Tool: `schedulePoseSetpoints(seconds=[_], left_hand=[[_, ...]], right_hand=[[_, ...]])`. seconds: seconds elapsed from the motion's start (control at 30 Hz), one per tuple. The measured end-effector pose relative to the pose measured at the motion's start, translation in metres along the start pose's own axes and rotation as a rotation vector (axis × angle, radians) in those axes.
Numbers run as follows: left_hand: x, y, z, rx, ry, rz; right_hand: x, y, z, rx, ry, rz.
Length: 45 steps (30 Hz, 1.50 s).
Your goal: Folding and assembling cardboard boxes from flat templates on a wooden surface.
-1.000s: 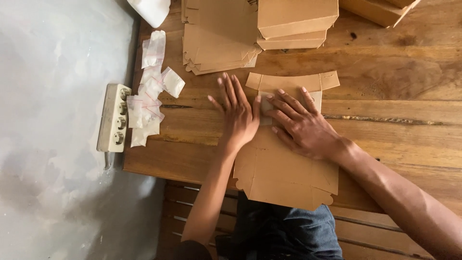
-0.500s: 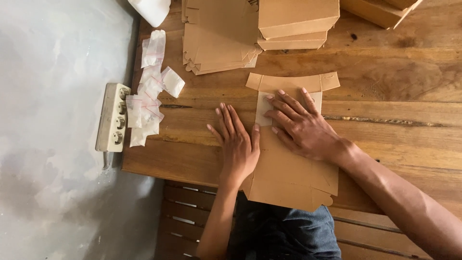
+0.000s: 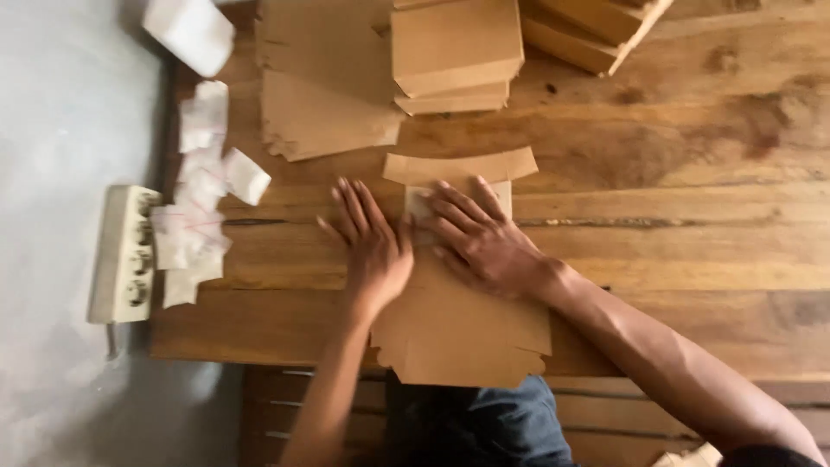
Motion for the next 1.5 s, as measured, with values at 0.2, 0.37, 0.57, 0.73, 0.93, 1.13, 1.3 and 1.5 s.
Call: schedulePoseSetpoints(seconds=[0.2,0.37,0.57,0.73,0.93,1.13,1.3,1.5], left_hand=[[-0.035,-0.003,-0.008,0.065,-0.064,-0.066],[-0.024,0.000,-0.007,0.032,-0.065,-0.057],[0.005,0.004,-0.003,0.047,-0.065,-0.012],[0.025,0.012,-0.001,0.110,-0.063,0.022],[0.015,0.009,-0.003,0.187,-0.031,0.055],[-0.018,-0.002,-0.003,0.107,-0.046,-0.024],[-0.015,0.016,-0.007,0.364,-0.080,-0.025],[0.024,0.041,-0.011,0.424,-0.225,0.024]], right_hand=[[-0.001,-0.002,-0.001,-0.027,-0.015,0.011],[-0.003,-0.001,0.000,-0.026,-0.010,-0.004],[0.000,-0.004,-0.002,-0.065,-0.020,0.028],[0.000,-0.002,-0.001,-0.072,-0.032,0.044],[0.000,-0.003,-0.002,-0.083,-0.036,0.075],[-0.004,0.002,-0.004,-0.164,-0.088,0.041],[0.000,0.008,-0.021,-0.243,-0.132,0.011],[0.014,0.025,-0.052,-0.164,-0.093,0.043]])
Point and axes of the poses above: each hand's wrist, its own x-axis away from the middle knuckle, its own y-axis out of the back of the hand, z = x × y, the point moved 4 cm from there along -x, towards the middle knuckle, and after that the axes turned 10 degrees about y, right-handed, at the moved point
